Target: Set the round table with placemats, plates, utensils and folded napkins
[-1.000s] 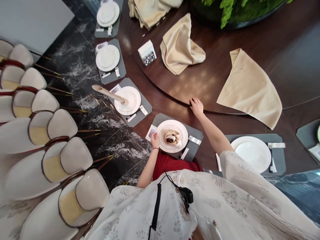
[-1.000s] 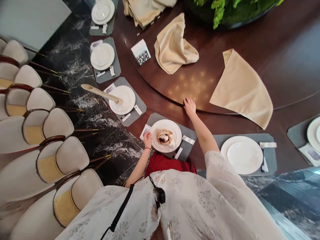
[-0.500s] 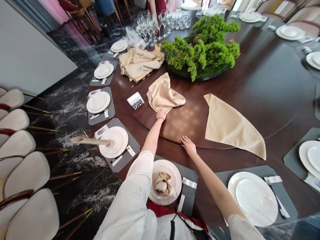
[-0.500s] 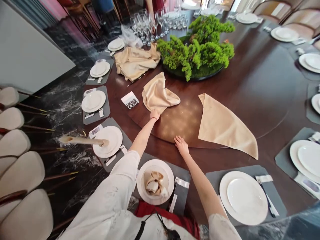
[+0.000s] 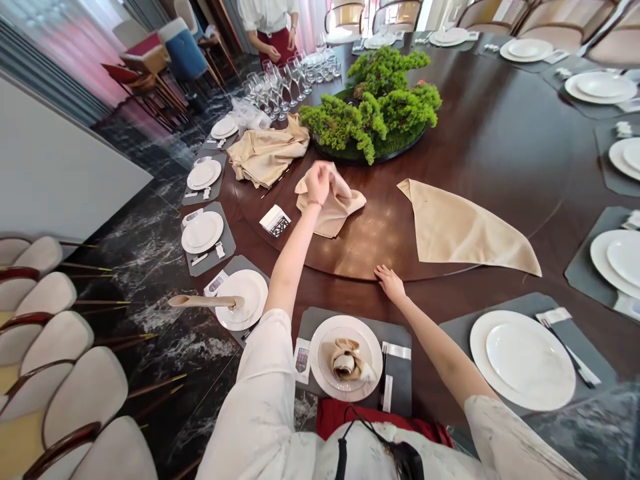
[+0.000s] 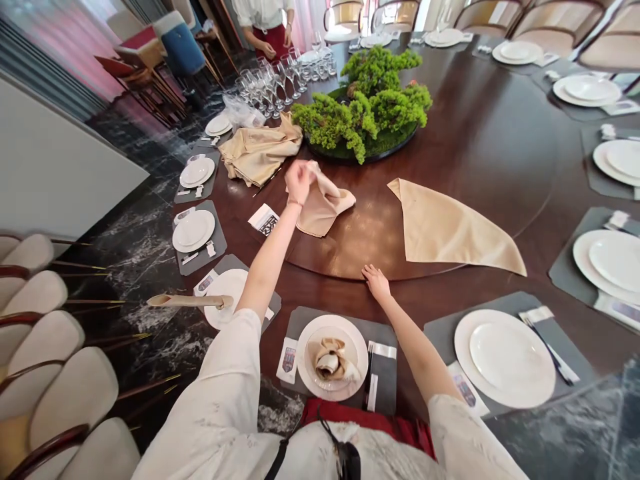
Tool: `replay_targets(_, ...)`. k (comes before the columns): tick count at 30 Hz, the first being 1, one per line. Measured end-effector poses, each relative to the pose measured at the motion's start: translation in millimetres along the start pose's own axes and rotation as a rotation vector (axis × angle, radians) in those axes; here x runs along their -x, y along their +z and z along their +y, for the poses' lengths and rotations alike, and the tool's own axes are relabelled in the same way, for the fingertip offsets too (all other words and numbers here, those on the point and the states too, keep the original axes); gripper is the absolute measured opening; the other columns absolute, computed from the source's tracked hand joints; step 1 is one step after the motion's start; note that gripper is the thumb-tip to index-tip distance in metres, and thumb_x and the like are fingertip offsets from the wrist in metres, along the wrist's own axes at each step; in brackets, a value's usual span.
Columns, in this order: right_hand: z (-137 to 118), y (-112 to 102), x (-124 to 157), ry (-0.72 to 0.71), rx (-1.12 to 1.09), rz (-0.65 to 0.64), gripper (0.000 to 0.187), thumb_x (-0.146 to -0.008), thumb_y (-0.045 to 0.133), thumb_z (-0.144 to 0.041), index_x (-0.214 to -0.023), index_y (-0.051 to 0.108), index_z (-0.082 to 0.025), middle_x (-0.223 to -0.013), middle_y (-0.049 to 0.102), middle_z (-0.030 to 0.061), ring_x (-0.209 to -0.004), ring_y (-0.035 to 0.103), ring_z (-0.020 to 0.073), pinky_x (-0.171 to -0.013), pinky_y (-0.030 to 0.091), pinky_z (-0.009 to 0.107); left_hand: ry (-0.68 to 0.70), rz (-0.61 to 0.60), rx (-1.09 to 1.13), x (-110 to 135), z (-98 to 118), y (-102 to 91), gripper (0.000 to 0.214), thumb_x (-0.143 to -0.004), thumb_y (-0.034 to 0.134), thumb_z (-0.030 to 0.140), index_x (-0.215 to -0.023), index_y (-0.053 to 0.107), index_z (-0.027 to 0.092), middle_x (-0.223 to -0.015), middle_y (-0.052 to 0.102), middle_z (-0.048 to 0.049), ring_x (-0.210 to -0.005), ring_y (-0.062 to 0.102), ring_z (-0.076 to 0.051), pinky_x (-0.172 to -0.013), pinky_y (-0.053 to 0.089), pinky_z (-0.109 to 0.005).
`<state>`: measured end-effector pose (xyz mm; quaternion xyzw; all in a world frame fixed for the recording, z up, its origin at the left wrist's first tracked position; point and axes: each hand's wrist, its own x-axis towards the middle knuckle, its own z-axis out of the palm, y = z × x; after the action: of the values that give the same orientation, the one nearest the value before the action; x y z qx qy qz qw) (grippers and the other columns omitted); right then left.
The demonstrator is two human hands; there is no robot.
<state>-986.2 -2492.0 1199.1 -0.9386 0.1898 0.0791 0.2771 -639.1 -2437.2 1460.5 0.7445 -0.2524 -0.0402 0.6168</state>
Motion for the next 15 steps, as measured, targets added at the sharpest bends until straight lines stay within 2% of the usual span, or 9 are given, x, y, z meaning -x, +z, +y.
replay_targets(2, -13, -10, -1, 0.094, -0.12, -0.02, 0.05, -0.088, 0.055, -0.003, -0.135, 0.068, -0.012, -0.151, 0.057, 0.0187, -0.147, 0.048, 0.0296, -0.124, 0.038, 0.05, 0.087, 0.07, 0.278, -31, 58, 9.2, 0.038, -0.091, 0.067, 0.055, -0.081, 0.053, 0.022, -0.082, 0.066, 0.0056, -0.083, 0.054, -0.004, -0.077, 0.053, -0.016)
replay_targets(3, -21, -16, -1, 0.119, -0.204, -0.002, 0.048, -0.088, 0.057, -0.007, -0.135, 0.067, -0.012, -0.149, 0.058, 0.0199, -0.145, 0.051, 0.0295, -0.123, 0.038, 0.048, 0.23, 0.098, 0.361, -37, 90, 15.0, 0.043, -0.082, 0.07, 0.062, -0.083, 0.054, 0.022, -0.084, 0.067, 0.0059, -0.083, 0.056, -0.004, -0.073, 0.054, -0.016)
replay_targets(5, -40, -34, 6, 0.113, -0.416, 0.119, 0.049, -0.09, 0.059, -0.016, -0.139, 0.063, -0.012, -0.145, 0.061, 0.0205, -0.138, 0.056, 0.0282, -0.12, 0.042, 0.046, 0.756, 0.125, 0.458, -24, 159, 27.8, 0.047, -0.082, 0.066, 0.063, -0.094, 0.062, 0.017, -0.091, 0.07, 0.0016, -0.089, 0.064, -0.006, -0.081, 0.057, -0.019)
replay_targets(7, -61, -64, 22, 0.054, -0.635, 0.357, 0.058, -0.093, 0.06, -0.026, -0.15, 0.051, -0.016, -0.146, 0.059, 0.0193, -0.134, 0.059, 0.0268, -0.116, 0.047, 0.046, 1.196, 0.053, 0.4, 19, 222, 41.8, 0.025, -0.101, 0.06, 0.037, -0.103, 0.067, 0.013, -0.095, 0.072, 0.0009, -0.091, 0.069, -0.007, -0.084, 0.056, -0.022)
replay_targets(9, -82, -112, 50, -0.024, -0.789, 0.67, 0.073, -0.094, 0.062, -0.042, -0.159, 0.035, -0.024, -0.155, 0.05, 0.0173, -0.137, 0.057, 0.0267, -0.113, 0.05, 0.047, 1.474, 0.062, 0.298, 78, 271, 56.8, 0.014, -0.102, 0.057, 0.019, -0.096, 0.067, 0.012, -0.086, 0.068, 0.0048, -0.079, 0.066, -0.006, -0.073, 0.051, -0.017)
replay_targets(11, -93, -175, 89, -0.116, -0.798, 1.024, 0.085, -0.091, 0.063, -0.06, -0.161, 0.024, -0.031, -0.164, 0.035, 0.0136, -0.149, 0.044, 0.0285, -0.117, 0.045, 0.051, 1.606, 0.004, 0.206, 139, 304, 73.2, 0.012, -0.1, 0.057, 0.014, -0.093, 0.066, 0.011, -0.08, 0.065, 0.0044, -0.074, 0.066, -0.008, -0.07, 0.05, -0.018)
replay_targets(13, -91, -241, 138, -0.235, -0.74, 1.271, 0.096, -0.083, 0.065, -0.075, -0.159, 0.023, -0.034, -0.166, 0.029, 0.0094, -0.157, 0.031, 0.0294, -0.123, 0.038, 0.054, 1.669, -0.203, 0.047, 193, 326, 91.6, 0.017, -0.102, 0.054, 0.017, -0.091, 0.065, 0.01, -0.076, 0.059, 0.0026, -0.072, 0.067, -0.011, -0.071, 0.054, -0.023)
replay_targets(14, -84, -270, 165, -0.35, -0.703, 1.364, 0.096, -0.078, 0.068, -0.079, -0.155, 0.03, -0.034, -0.163, 0.035, 0.0078, -0.157, 0.031, 0.0288, -0.125, 0.036, 0.053, 1.694, -0.314, -0.033, 216, 335, 101.7, 0.022, -0.104, 0.051, 0.019, -0.091, 0.065, 0.01, -0.075, 0.056, 0.0022, -0.071, 0.067, -0.012, -0.072, 0.055, -0.026)
replay_targets(15, -75, -296, 193, -0.445, -0.66, 1.384, 0.086, -0.076, 0.07, -0.08, -0.143, 0.044, -0.032, -0.149, 0.05, 0.0065, -0.148, 0.045, 0.0282, -0.121, 0.042, 0.05, 1.714, -0.408, -0.099, 237, 344, 112.2, 0.028, -0.106, 0.046, 0.022, -0.092, 0.066, 0.01, -0.074, 0.055, 0.0019, -0.071, 0.068, -0.013, -0.073, 0.055, -0.027)
